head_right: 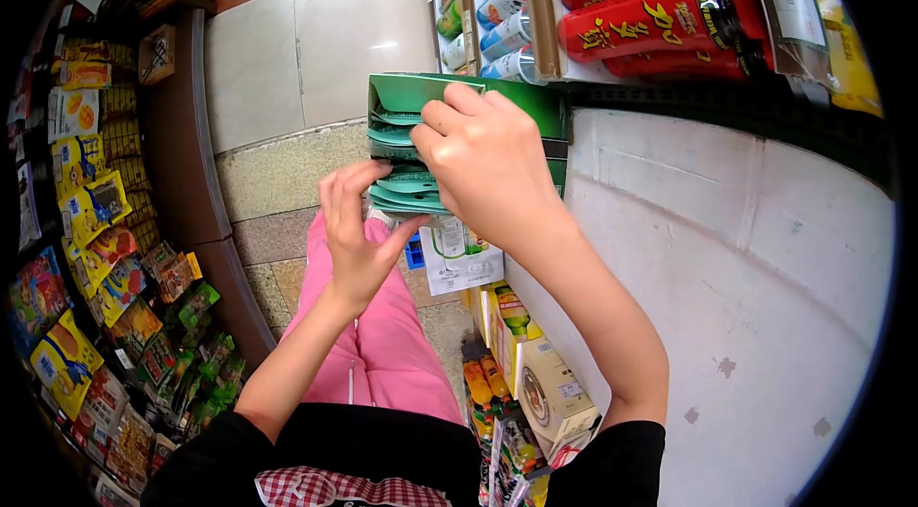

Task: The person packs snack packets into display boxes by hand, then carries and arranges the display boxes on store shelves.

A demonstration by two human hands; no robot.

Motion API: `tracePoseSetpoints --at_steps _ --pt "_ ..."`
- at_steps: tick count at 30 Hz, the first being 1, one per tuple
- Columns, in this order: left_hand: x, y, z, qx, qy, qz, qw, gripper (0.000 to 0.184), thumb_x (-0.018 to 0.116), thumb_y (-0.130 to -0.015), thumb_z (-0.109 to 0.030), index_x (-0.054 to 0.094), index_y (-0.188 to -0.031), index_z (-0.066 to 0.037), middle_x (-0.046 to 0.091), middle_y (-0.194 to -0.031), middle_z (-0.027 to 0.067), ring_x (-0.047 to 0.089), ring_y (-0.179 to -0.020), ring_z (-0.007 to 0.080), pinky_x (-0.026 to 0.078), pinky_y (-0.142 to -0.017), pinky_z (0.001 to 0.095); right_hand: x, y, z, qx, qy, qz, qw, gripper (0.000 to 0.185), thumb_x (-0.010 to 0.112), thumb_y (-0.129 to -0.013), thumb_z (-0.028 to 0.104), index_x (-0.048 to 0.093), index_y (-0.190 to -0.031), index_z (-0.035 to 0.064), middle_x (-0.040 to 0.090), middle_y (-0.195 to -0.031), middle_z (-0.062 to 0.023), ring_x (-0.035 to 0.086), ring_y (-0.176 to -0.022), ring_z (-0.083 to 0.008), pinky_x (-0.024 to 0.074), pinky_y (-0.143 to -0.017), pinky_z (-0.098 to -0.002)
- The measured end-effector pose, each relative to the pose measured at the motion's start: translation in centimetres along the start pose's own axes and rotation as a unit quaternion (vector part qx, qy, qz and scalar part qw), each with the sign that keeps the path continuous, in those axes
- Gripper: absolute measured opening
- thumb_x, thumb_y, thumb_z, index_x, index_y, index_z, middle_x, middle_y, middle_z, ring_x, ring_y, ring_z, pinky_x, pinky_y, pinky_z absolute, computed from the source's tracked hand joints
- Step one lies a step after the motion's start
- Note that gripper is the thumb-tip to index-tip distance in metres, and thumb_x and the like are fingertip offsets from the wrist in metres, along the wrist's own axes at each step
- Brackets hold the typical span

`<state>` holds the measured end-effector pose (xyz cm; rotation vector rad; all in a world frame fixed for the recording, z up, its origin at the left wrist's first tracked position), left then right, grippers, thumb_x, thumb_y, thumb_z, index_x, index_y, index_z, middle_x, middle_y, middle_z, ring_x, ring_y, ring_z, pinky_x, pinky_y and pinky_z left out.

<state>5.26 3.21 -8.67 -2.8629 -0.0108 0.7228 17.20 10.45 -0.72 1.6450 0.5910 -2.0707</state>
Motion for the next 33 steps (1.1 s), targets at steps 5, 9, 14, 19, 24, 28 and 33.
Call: tracePoseSetpoints --at_steps 5,9,14,19,24,28,33 --pt "0.3 0.7 0.5 0.015 0.012 0.006 1.000 0.066 0.087 -0.059 -0.004 0.058 -0.118 -0.006 0.061 -0.122 0.0118 0.054 -0.117 0.0338 0.042 -0.100 0.0442 -0.1 0.4 -0.5 -0.023 -0.047 -0.074 0.996 0.008 0.066 -0.065 0.000 0.064 -0.072 0.0051 0.061 -0.075 -0.0056 0.063 -0.074 -0.0262 0.0506 -0.072 -0.0371" --pt "0.5 1.2 0.7 0.042 0.029 0.018 0.999 0.068 0.081 -0.057 0.003 0.057 -0.120 -0.006 0.060 -0.125 0.0115 0.054 -0.123 0.0372 0.046 -0.100 0.0453 -0.2 0.6 -1.7 0.024 -0.105 -0.057 0.993 0.010 0.067 -0.067 0.000 0.065 -0.076 0.0043 0.064 -0.075 -0.0079 0.064 -0.071 -0.0292 0.0510 -0.070 -0.0385" --pt "0.9 1.9 1.0 0.057 0.034 0.016 0.998 0.069 0.077 -0.055 0.008 0.056 -0.120 -0.006 0.059 -0.124 0.0134 0.053 -0.126 0.0382 0.047 -0.101 0.0448 -1.1 -0.2 -3.2 0.090 -0.218 -0.018 0.972 0.011 0.071 -0.071 0.001 0.064 -0.080 0.0007 0.064 -0.076 -0.0143 0.063 -0.069 -0.0353 0.0482 -0.059 -0.0404" --pt "0.8 1.8 1.1 0.052 0.055 0.007 0.997 0.072 0.078 -0.054 0.008 0.055 -0.120 -0.006 0.057 -0.124 0.0142 0.053 -0.127 0.0387 0.047 -0.102 0.0452 -0.6 -1.5 -4.3 0.119 -0.208 0.015 0.971 0.011 0.072 -0.073 0.003 0.065 -0.081 -0.0011 0.064 -0.073 -0.0172 0.064 -0.067 -0.0359 0.0484 -0.060 -0.0401" --pt "0.5 1.8 1.2 0.055 0.049 0.006 0.997 0.072 0.080 -0.055 0.007 0.054 -0.121 -0.005 0.057 -0.126 0.0143 0.052 -0.129 0.0396 0.046 -0.103 0.0455 -0.1 -2.1 -4.0 0.137 -0.187 0.008 0.973 0.011 0.072 -0.074 0.003 0.066 -0.081 -0.0014 0.064 -0.072 -0.0194 0.064 -0.068 -0.0364 0.0487 -0.061 -0.0411" --pt "0.5 1.9 1.3 0.060 0.054 0.014 0.997 0.070 0.079 -0.057 0.006 0.053 -0.120 -0.005 0.057 -0.127 0.0146 0.051 -0.130 0.0405 0.046 -0.104 0.0460 0.1 -1.7 -4.6 0.161 -0.207 0.008 0.965 0.011 0.073 -0.074 0.003 0.067 -0.084 0.0001 0.066 -0.075 -0.0176 0.065 -0.069 -0.0361 0.0497 -0.062 -0.0412" --pt "0.5 1.6 1.2 0.049 0.053 0.020 0.997 0.070 0.080 -0.056 0.005 0.053 -0.120 -0.004 0.057 -0.131 0.0158 0.050 -0.131 0.0411 0.045 -0.104 0.0464 0.6 -0.3 -2.5 0.090 -0.112 -0.094 0.985 0.020 0.071 -0.074 0.000 0.069 -0.093 0.0059 0.070 -0.091 -0.0108 0.068 -0.079 -0.0305 0.0496 -0.063 -0.0402"
Point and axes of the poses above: each hand's wrist, its own y-axis away from the middle knuckle, its own x-axis out of the palm, z = x × y, the point moved 7 cm from there along -y, towards the middle knuckle
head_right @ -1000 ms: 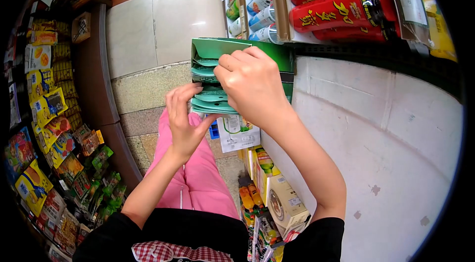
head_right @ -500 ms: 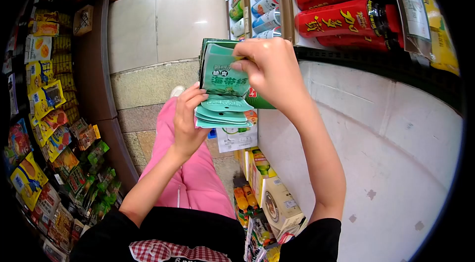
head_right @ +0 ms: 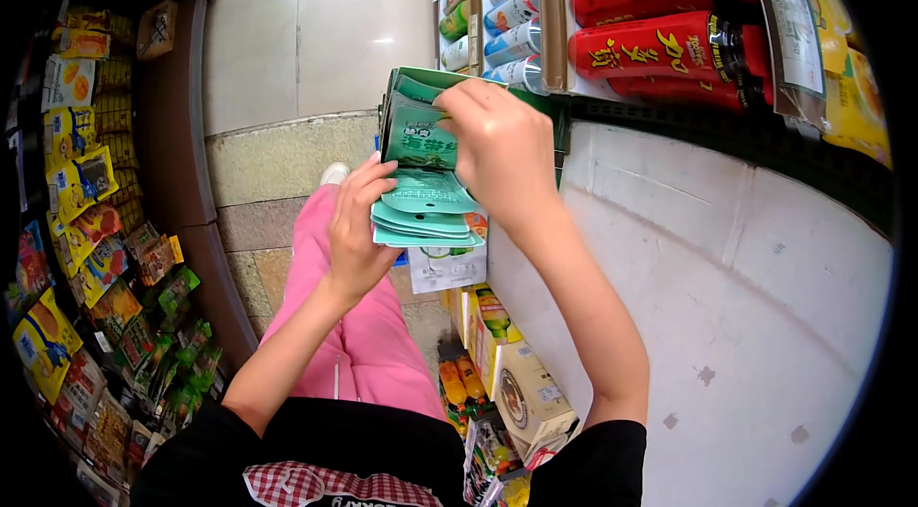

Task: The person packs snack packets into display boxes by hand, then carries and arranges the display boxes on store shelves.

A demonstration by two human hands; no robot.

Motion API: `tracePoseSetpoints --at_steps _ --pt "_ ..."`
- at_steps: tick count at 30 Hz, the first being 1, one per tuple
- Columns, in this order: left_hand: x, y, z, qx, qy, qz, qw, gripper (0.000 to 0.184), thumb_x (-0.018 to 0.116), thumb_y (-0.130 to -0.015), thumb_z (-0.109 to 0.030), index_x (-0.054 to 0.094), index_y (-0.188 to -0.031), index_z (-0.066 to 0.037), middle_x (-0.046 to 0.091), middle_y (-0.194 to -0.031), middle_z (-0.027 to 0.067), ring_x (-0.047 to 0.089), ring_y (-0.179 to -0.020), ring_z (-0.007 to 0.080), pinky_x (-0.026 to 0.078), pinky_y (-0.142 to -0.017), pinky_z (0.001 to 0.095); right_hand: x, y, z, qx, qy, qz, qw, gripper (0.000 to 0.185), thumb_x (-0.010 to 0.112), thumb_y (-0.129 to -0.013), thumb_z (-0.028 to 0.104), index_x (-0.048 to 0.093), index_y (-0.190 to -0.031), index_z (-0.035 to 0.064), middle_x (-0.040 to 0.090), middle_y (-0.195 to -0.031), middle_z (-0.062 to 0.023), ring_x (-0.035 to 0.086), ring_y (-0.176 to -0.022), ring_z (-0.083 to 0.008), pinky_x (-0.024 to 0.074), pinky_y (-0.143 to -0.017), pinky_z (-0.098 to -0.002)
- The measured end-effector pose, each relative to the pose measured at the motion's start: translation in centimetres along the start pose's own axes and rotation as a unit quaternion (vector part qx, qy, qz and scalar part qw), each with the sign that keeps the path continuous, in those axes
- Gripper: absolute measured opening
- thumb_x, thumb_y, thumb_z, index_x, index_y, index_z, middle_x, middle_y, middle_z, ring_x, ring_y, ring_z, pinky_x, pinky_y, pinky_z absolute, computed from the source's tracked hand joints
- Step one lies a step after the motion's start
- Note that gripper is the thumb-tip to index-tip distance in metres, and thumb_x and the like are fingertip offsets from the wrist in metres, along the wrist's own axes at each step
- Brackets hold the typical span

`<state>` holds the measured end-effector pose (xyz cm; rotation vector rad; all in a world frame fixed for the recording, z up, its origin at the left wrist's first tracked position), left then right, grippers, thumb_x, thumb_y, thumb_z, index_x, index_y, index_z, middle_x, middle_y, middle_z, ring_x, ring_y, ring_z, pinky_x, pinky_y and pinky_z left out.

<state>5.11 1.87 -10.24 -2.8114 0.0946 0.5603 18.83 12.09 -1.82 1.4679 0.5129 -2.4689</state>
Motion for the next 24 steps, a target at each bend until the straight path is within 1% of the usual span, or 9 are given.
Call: tracePoseSetpoints --at_steps 1,5,8,9,12,13,16,20,24 --pt "0.0 -0.2 0.0 0.001 -0.004 0.001 1.000 0.070 0.080 -0.056 0.004 0.052 -0.120 -0.004 0.057 -0.132 0.0161 0.049 -0.131 0.0413 0.045 -0.104 0.0464 0.3 0.5 0.3 -0.021 0.031 -0.009 0.999 0.034 0.069 -0.072 -0.002 0.072 -0.103 0.0118 0.069 -0.100 -0.0047 0.066 -0.088 -0.0251 0.0491 -0.067 -0.0368" --pt "-0.1 -0.4 -0.1 0.007 -0.008 0.011 1.000 0.071 0.081 -0.056 0.003 0.052 -0.121 -0.004 0.057 -0.133 0.0161 0.049 -0.131 0.0413 0.044 -0.104 0.0465 -0.9 1.9 2.2 -0.126 0.146 -0.133 0.972 0.056 0.064 -0.067 -0.002 0.073 -0.118 0.0184 0.064 -0.105 -0.0015 0.060 -0.094 -0.0215 0.0463 -0.077 -0.0322" --pt "0.0 -0.2 -0.1 0.010 -0.014 0.016 1.000 0.071 0.080 -0.056 0.003 0.052 -0.121 -0.004 0.057 -0.133 0.0158 0.049 -0.131 0.0412 0.044 -0.104 0.0465 -0.5 2.8 1.3 -0.118 0.125 -0.094 0.981 0.056 0.064 -0.064 -0.004 0.073 -0.116 0.0170 0.064 -0.102 -0.0025 0.061 -0.089 -0.0215 0.0481 -0.074 -0.0331" --pt "0.0 -0.3 -0.1 0.008 -0.013 0.016 1.000 0.071 0.079 -0.057 0.003 0.052 -0.121 -0.004 0.057 -0.133 0.0157 0.049 -0.131 0.0411 0.044 -0.104 0.0466 -0.2 2.7 0.9 -0.100 0.072 -0.100 0.987 0.054 0.065 -0.066 -0.007 0.073 -0.115 0.0140 0.062 -0.099 -0.0040 0.062 -0.081 -0.0215 0.0502 -0.067 -0.0342" --pt "0.0 -0.4 -0.1 0.004 -0.007 0.013 1.000 0.071 0.078 -0.057 0.003 0.052 -0.122 -0.004 0.057 -0.133 0.0155 0.049 -0.131 0.0413 0.044 -0.104 0.0468 -0.3 1.9 0.4 -0.041 0.008 -0.095 0.995 0.046 0.067 -0.070 -0.010 0.072 -0.112 0.0090 0.061 -0.096 -0.0063 0.063 -0.072 -0.0230 0.0515 -0.062 -0.0359" --pt "0.0 -0.4 -0.1 0.003 -0.005 0.011 1.000 0.071 0.078 -0.057 0.003 0.052 -0.123 -0.004 0.057 -0.133 0.0154 0.049 -0.131 0.0414 0.044 -0.105 0.0469 -0.7 1.3 0.8 -0.032 0.011 -0.080 0.996 0.036 0.069 -0.074 -0.009 0.069 -0.107 0.0063 0.061 -0.094 -0.0075 0.065 -0.072 -0.0250 0.0521 -0.061 -0.0362" --pt "0.1 -0.4 0.2 -0.013 -0.003 0.017 1.000 0.066 0.082 -0.063 -0.003 0.053 -0.123 -0.004 0.060 -0.130 0.0164 0.051 -0.129 0.0420 0.040 -0.108 0.0490 -0.5 0.5 0.7 -0.003 -0.026 -0.029 0.999 0.034 0.071 -0.074 -0.008 0.067 -0.105 0.0058 0.061 -0.093 -0.0073 0.066 -0.074 -0.0261 0.0526 -0.062 -0.0359" --pt "-0.1 -0.6 0.1 -0.008 -0.030 0.011 0.999 0.073 0.084 -0.062 -0.005 0.053 -0.128 -0.004 0.061 -0.128 0.0144 0.053 -0.123 0.0384 0.041 -0.105 0.0464 -0.9 1.4 0.4 -0.019 -0.024 -0.088 0.996 0.024 0.070 -0.075 -0.009 0.070 -0.096 0.0036 0.064 -0.094 -0.0089 0.069 -0.078 -0.0268 0.0549 -0.067 -0.0344" --pt "-0.3 -1.2 -0.4 -0.020 -0.064 -0.013 0.998 0.082 0.087 -0.063 -0.010 0.051 -0.136 -0.005 0.062 -0.124 0.0123 0.053 -0.113 0.0335 0.042 -0.098 0.0437 -1.5 1.2 0.7 0.007 -0.034 -0.068 0.997 0.028 0.069 -0.077 -0.008 0.073 -0.103 0.0046 0.069 -0.106 -0.0100 0.071 -0.090 -0.0284 0.0562 -0.076 -0.0346"
Point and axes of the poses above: each hand's wrist, its own y-axis away from the middle knuckle, its own x-axis out of the palm, z = x × y, the point moved 7 cm from there along -y, towards the middle knuckle
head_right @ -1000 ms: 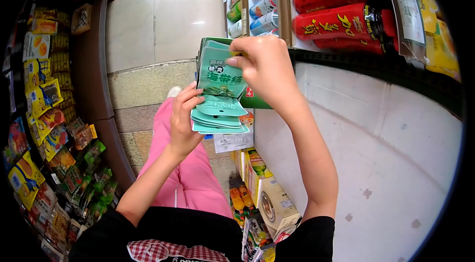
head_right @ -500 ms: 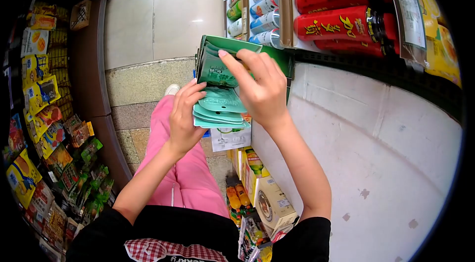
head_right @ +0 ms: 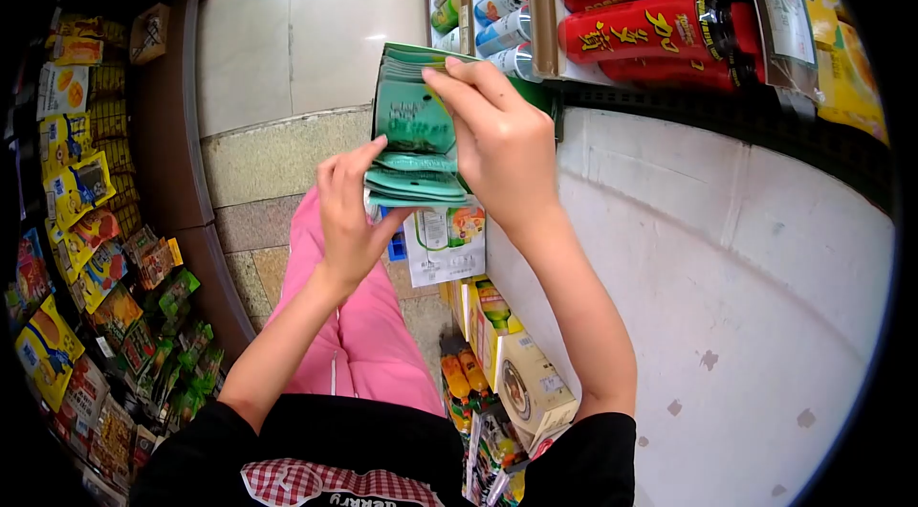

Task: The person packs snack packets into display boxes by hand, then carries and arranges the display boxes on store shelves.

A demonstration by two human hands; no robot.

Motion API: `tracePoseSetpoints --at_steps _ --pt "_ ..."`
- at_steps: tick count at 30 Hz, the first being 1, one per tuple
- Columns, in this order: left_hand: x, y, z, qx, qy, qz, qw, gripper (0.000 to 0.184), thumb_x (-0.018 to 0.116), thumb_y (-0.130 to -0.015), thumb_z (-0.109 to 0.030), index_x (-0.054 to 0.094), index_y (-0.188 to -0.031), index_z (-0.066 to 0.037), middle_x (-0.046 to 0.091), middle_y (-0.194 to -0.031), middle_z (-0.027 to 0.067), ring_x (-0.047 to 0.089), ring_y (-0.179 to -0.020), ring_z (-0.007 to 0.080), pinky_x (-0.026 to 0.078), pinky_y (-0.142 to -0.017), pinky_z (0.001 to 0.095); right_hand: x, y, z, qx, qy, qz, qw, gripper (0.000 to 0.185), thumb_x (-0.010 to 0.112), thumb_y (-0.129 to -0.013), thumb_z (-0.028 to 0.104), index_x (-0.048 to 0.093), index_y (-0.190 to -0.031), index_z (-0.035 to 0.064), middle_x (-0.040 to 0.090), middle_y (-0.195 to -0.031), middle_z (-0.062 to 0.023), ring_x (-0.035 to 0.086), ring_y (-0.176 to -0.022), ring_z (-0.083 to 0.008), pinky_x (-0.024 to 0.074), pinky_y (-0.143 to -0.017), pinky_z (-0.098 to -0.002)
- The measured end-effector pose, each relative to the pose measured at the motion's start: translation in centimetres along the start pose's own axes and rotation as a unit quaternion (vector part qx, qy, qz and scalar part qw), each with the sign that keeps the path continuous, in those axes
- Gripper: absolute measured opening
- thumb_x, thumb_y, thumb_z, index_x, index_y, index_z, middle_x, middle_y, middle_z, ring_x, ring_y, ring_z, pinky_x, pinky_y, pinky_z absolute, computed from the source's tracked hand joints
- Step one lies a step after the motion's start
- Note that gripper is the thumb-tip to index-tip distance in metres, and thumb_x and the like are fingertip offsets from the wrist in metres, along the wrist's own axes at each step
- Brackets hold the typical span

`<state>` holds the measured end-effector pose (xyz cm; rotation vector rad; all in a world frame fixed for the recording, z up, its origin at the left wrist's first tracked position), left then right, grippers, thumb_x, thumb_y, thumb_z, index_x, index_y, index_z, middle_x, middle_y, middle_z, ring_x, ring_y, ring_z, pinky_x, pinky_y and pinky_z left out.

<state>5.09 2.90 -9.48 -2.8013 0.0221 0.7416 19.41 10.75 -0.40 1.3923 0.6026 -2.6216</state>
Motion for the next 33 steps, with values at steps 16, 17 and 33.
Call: tracePoseSetpoints --at_steps 16,17,33 --pt "0.2 0.9 0.6 -0.002 0.003 -0.036 0.999 0.097 0.086 -0.069 -0.010 0.035 -0.152 -0.002 0.051 -0.139 0.0172 0.049 -0.121 0.0349 0.040 -0.102 0.0432 2.3 2.5 0.8 0.026 -0.045 0.245 0.968 0.039 0.075 -0.077 0.011 0.069 -0.115 0.0135 0.073 -0.095 -0.0099 0.069 -0.086 -0.0304 0.0552 -0.071 -0.0394" --pt "0.1 1.3 0.8 -0.006 0.006 -0.046 0.999 0.098 0.086 -0.070 -0.010 0.033 -0.153 -0.001 0.048 -0.142 0.0179 0.048 -0.124 0.0357 0.039 -0.104 0.0433 2.7 2.5 0.6 0.033 -0.056 0.258 0.964 0.036 0.074 -0.078 0.010 0.070 -0.113 0.0140 0.073 -0.094 -0.0102 0.070 -0.083 -0.0303 0.0555 -0.070 -0.0393" --pt "2.3 2.8 3.9 -0.140 0.066 0.066 0.986 0.083 0.070 -0.085 -0.011 0.026 -0.155 0.001 0.041 -0.148 0.0210 0.040 -0.134 0.0396 0.032 -0.112 0.0456 1.1 2.7 1.2 -0.009 0.055 0.082 0.995 0.056 0.078 -0.075 0.013 0.065 -0.130 0.0165 0.065 -0.116 -0.0043 0.060 -0.112 -0.0286 0.0506 -0.089 -0.0395"
Point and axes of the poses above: each hand's wrist, its own y-axis away from the middle knuckle, its own x-axis out of the palm, z = x × y, the point moved 7 cm from there along -y, towards the middle knuckle
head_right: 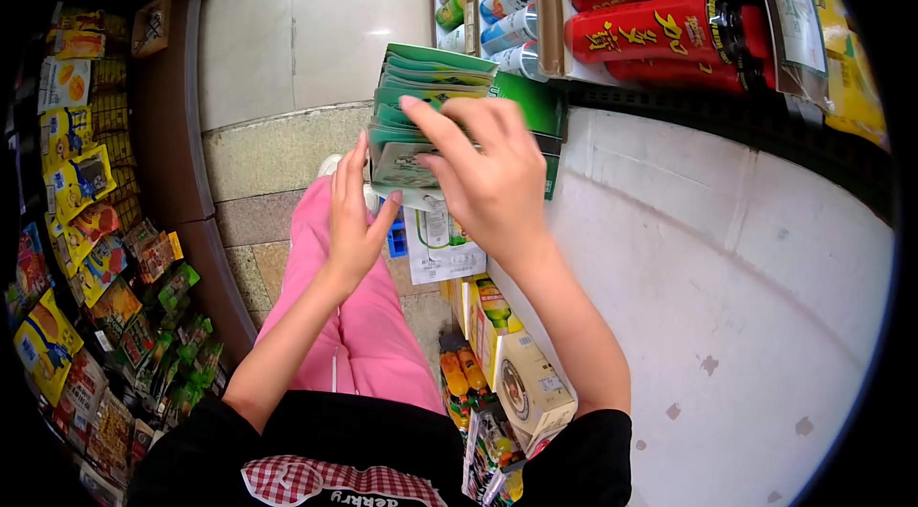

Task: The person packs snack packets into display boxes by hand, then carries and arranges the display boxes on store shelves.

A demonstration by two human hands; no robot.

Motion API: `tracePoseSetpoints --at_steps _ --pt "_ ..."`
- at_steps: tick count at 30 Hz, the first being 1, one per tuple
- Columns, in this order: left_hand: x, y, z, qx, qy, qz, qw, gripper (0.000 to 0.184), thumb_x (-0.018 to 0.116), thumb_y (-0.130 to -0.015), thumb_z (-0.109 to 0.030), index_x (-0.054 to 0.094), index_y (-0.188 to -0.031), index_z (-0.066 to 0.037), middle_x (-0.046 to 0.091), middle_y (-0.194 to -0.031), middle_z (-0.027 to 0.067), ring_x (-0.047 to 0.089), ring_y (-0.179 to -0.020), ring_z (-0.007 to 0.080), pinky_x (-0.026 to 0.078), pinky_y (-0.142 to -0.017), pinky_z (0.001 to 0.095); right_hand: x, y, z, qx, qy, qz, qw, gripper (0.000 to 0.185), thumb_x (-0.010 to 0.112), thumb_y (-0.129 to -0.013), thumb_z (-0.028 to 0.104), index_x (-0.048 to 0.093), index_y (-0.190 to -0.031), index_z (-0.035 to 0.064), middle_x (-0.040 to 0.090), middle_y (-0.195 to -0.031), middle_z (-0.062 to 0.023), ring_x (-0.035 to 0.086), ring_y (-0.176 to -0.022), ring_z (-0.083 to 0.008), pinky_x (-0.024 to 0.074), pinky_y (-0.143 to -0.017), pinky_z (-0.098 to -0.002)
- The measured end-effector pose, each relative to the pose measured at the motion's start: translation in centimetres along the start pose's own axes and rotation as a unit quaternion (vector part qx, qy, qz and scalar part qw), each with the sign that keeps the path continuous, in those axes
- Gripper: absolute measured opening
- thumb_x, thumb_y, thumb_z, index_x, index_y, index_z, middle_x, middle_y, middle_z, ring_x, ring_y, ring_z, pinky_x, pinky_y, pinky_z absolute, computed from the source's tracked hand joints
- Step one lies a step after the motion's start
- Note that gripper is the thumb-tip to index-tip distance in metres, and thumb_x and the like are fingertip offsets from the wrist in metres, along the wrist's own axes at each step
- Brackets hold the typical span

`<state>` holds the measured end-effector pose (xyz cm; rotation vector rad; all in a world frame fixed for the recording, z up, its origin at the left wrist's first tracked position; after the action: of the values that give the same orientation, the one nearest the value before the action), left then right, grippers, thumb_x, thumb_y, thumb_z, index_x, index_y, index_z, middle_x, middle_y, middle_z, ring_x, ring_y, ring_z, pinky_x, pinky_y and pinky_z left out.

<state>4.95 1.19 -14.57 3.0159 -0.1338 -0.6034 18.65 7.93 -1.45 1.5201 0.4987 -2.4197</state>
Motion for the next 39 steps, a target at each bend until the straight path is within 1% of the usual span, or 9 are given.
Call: tracePoseSetpoints --at_steps 3,4,5,10,20,24,27,30,39 --pt "-0.5 -0.5 -1.6 0.038 -0.029 -0.033 0.998 0.086 0.070 -0.085 -0.013 0.023 -0.156 0.001 0.036 -0.153 0.0214 0.037 -0.137 0.0411 0.030 -0.113 0.0479 -0.4 1.6 0.7 -0.009 0.059 -0.142 0.988 0.064 0.078 -0.077 0.018 0.060 -0.138 0.0163 0.059 -0.137 -0.0066 0.051 -0.130 -0.0330 0.0368 -0.109 -0.0503" --pt "-0.5 -0.7 -2.1 0.057 -0.041 -0.044 0.997 0.087 0.070 -0.085 -0.014 0.022 -0.156 0.001 0.034 -0.155 0.0215 0.036 -0.138 0.0418 0.029 -0.114 0.0488 1.1 2.1 0.6 0.011 0.036 -0.088 0.995 0.070 0.076 -0.081 0.022 0.052 -0.146 0.0165 0.042 -0.156 -0.0065 0.034 -0.146 -0.0342 0.0157 -0.119 -0.0586" --pt "-0.5 -1.0 -2.6 0.077 -0.053 -0.055 0.994 0.089 0.070 -0.085 -0.015 0.021 -0.156 0.002 0.032 -0.157 0.0217 0.034 -0.139 0.0425 0.029 -0.114 0.0497 2.7 2.4 0.5 0.042 0.050 -0.024 0.998 0.073 0.072 -0.085 0.023 0.043 -0.152 0.0184 0.035 -0.161 -0.0065 0.025 -0.151 -0.0353 0.0090 -0.119 -0.0631" --pt "-0.3 -2.3 -4.1 0.103 -0.068 -0.048 0.991 0.092 0.071 -0.084 -0.016 0.018 -0.157 0.001 0.028 -0.159 0.0218 0.032 -0.141 0.0448 0.026 -0.116 0.0527 3.1 1.8 0.3 0.099 0.048 -0.038 0.993 0.071 0.061 -0.094 0.037 0.035 -0.157 0.0160 0.027 -0.165 -0.0078 0.015 -0.153 -0.0365 -0.0026 -0.117 -0.0650" --pt "0.0 -2.7 -3.6 0.121 -0.049 -0.032 0.991 0.104 0.071 -0.073 -0.012 0.014 -0.160 -0.004 0.024 -0.162 0.0214 0.029 -0.143 0.0459 0.025 -0.118 0.0541 4.7 0.9 1.1 0.074 0.065 -0.033 0.995 0.070 0.058 -0.095 0.044 0.036 -0.156 0.0196 0.025 -0.166 -0.0052 0.014 -0.154 -0.0375 -0.0016 -0.116 -0.0685" --pt "-0.8 -3.1 -4.5 0.096 0.011 -0.006 0.995 0.107 0.070 -0.071 -0.011 0.010 -0.160 -0.002 0.020 -0.163 0.0220 0.025 -0.146 0.0450 0.020 -0.121 0.0517 1.3 3.1 -0.1 0.078 -0.104 -0.269 0.954 0.071 0.047 -0.103 0.044 0.026 -0.158 0.0039 0.021 -0.165 -0.0195 0.014 -0.154 -0.0371 0.0064 -0.123 -0.0512" --pt "-1.1 -3.2 -4.5 0.081 0.074 0.004 0.994 0.107 0.067 -0.072 -0.013 0.006 -0.160 -0.002 0.018 -0.164 0.0223 0.020 -0.150 0.0410 0.017 -0.122 0.0489 1.3 6.2 -2.3 0.256 -0.319 -0.406 0.818 0.070 0.040 -0.105 0.041 0.019 -0.159 0.0012 0.020 -0.165 -0.0189 0.014 -0.154 -0.0345 0.0093 -0.123 -0.0482" --pt "-0.8 -3.4 -4.7 0.069 0.130 0.015 0.989 0.106 0.064 -0.074 -0.015 0.002 -0.160 -0.002 0.015 -0.165 0.0217 0.016 -0.153 0.0360 0.015 -0.123 0.0463 3.5 7.8 -2.1 0.337 -0.400 -0.375 0.765 0.067 0.035 -0.106 0.037 0.018 -0.158 -0.0015 0.019 -0.165 -0.0182 0.016 -0.153 -0.0318 0.0121 -0.123 -0.0434" --pt "0.3 -4.1 -4.5 -0.027 0.337 0.052 0.940 0.100 0.061 -0.079 -0.013 0.004 -0.160 0.000 0.009 -0.166 0.0222 0.012 -0.154 0.0339 0.010 -0.124 0.0413 5.4 5.2 1.7 0.302 -0.423 -0.299 0.800 0.062 0.037 -0.107 0.031 0.019 -0.158 0.0013 0.019 -0.165 -0.0175 0.017 -0.153 -0.0280 0.0139 -0.122 -0.0408"
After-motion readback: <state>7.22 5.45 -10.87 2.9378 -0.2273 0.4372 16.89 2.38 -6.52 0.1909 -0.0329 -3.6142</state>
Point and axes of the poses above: each hand's wrist, its own y-axis away from the middle knuckle, its own x-axis out of the palm, z = x × y, the point moved 7 cm from there along -y, towards the middle knuckle
